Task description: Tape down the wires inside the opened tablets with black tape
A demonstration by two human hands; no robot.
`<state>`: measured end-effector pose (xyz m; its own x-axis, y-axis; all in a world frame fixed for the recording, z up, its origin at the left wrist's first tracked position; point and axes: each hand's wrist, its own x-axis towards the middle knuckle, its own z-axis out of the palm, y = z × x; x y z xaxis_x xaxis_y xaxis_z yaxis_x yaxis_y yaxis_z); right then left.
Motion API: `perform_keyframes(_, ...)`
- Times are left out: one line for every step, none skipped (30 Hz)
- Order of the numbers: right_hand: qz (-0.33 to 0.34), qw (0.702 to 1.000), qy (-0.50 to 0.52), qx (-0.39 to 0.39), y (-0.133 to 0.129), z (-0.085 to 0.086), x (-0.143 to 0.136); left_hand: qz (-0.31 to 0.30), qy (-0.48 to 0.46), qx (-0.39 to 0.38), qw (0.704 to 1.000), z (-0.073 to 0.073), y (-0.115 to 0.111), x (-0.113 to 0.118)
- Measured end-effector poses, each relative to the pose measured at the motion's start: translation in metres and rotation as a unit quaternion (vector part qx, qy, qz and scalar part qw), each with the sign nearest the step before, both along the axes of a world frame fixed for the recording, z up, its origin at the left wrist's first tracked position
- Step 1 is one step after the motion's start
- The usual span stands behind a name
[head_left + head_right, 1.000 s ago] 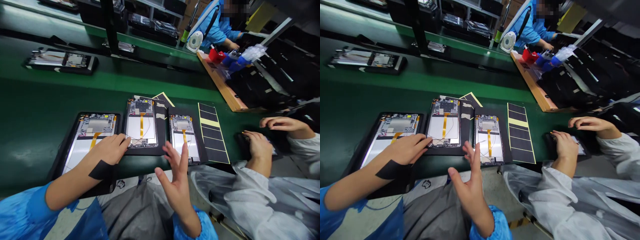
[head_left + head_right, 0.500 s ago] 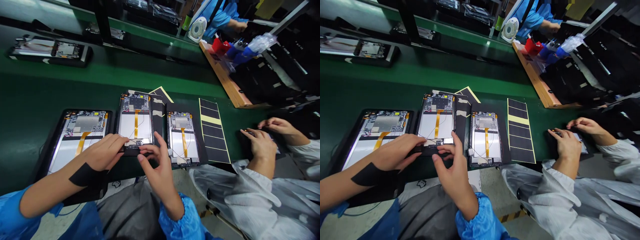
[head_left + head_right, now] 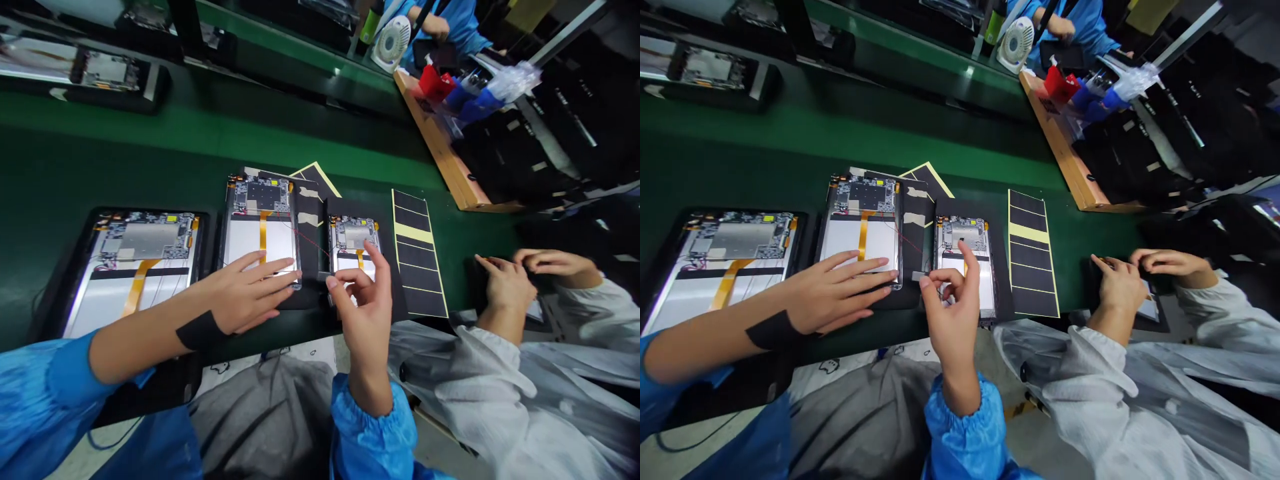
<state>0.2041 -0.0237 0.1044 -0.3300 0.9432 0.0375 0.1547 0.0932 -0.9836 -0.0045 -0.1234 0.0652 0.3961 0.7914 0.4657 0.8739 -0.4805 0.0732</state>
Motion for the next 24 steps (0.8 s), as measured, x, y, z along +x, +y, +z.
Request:
perform_keyframes(0.012,1.000,-0.006,-0.003,-0.001,-0.002,0.000,0.001,0.013,-0.007,1.000,-0.005,-0.001,-0.005)
perform_keyframes(0.024,1.000,-0.011,-0.008,-0.003,-0.004,-0.002,-0.001,0.021,-0.011,1.000,-0.009,-0.002,-0.010)
perform_keyframes(0.035,0.999,-0.016,-0.014,-0.006,-0.006,-0.004,-0.004,0.025,-0.013,1.000,-0.012,-0.003,-0.016)
perform_keyframes(0.044,0.999,-0.021,-0.021,-0.009,-0.007,-0.007,-0.008,0.030,-0.012,0.999,-0.013,-0.004,-0.021)
perform_keyframes(0.052,0.998,-0.027,-0.027,-0.011,-0.008,-0.010,-0.013,0.035,-0.009,0.999,-0.012,-0.004,-0.025)
perform_keyframes(0.058,0.997,-0.033,-0.031,-0.013,-0.009,-0.012,-0.018,0.039,-0.003,0.999,-0.011,-0.004,-0.028)
perform_keyframes(0.062,0.997,-0.037,-0.032,-0.014,-0.009,-0.014,-0.024,0.041,0.005,0.999,-0.009,-0.003,-0.029)
perform_keyframes(0.061,0.997,-0.039,-0.029,-0.014,-0.009,-0.015,-0.027,0.038,0.015,0.999,-0.007,-0.001,-0.028)
perform_keyframes(0.054,0.998,-0.037,-0.024,-0.014,-0.008,-0.016,-0.026,0.029,0.023,0.999,-0.004,0.001,-0.025)
perform_keyframes(0.041,0.998,-0.033,-0.017,-0.014,-0.008,-0.015,-0.018,0.015,0.028,0.999,-0.002,0.004,-0.020)
perform_keyframes(0.023,0.999,-0.026,-0.009,-0.013,-0.007,-0.014,-0.002,-0.001,0.025,1.000,0.001,0.008,-0.014)
perform_keyframes(0.004,1.000,-0.017,0.001,-0.012,-0.006,-0.012,0.021,-0.016,0.015,1.000,0.002,0.012,-0.007)
perform_keyframes(-0.013,1.000,-0.010,0.008,-0.012,-0.006,-0.010,0.047,-0.026,-0.002,0.999,0.004,0.015,0.000)
perform_keyframes(-0.026,1.000,-0.004,0.014,-0.011,-0.005,-0.009,0.070,-0.030,-0.021,0.997,0.005,0.018,0.008)
perform_keyframes(-0.034,0.999,-0.001,0.016,-0.011,-0.005,-0.007,0.089,-0.026,-0.036,0.995,0.005,0.019,0.014)
perform_keyframes(-0.037,0.999,-0.001,0.016,-0.011,-0.004,-0.006,0.105,-0.016,-0.043,0.993,0.005,0.020,0.020)
perform_keyframes(-0.035,0.999,-0.003,0.015,-0.011,-0.004,-0.005,0.117,-0.003,-0.043,0.992,0.004,0.020,0.025)
perform_keyframes(-0.032,0.999,-0.006,0.012,-0.012,-0.004,-0.005,0.126,0.008,-0.040,0.991,0.003,0.020,0.028)
perform_keyframes(-0.028,1.000,-0.010,0.010,-0.012,-0.004,-0.005,0.132,0.012,-0.038,0.990,0.001,0.019,0.030)
perform_keyframes(-0.022,1.000,-0.014,0.009,-0.013,-0.005,-0.006,0.138,0.007,-0.038,0.990,0.000,0.018,0.030)
perform_keyframes(-0.013,1.000,-0.019,0.006,-0.013,-0.005,-0.007,0.140,-0.008,-0.042,0.989,-0.002,0.017,0.029)
perform_keyframes(-0.001,1.000,-0.026,0.003,-0.014,-0.005,-0.008,0.140,-0.028,-0.044,0.989,-0.003,0.017,0.028)
perform_keyframes(0.013,0.999,-0.034,-0.001,-0.015,-0.006,-0.009,0.141,-0.048,-0.043,0.988,-0.003,0.016,0.026)
perform_keyframes(0.029,0.999,-0.044,-0.004,-0.016,-0.006,-0.011,0.145,-0.063,-0.041,0.987,-0.003,0.017,0.024)
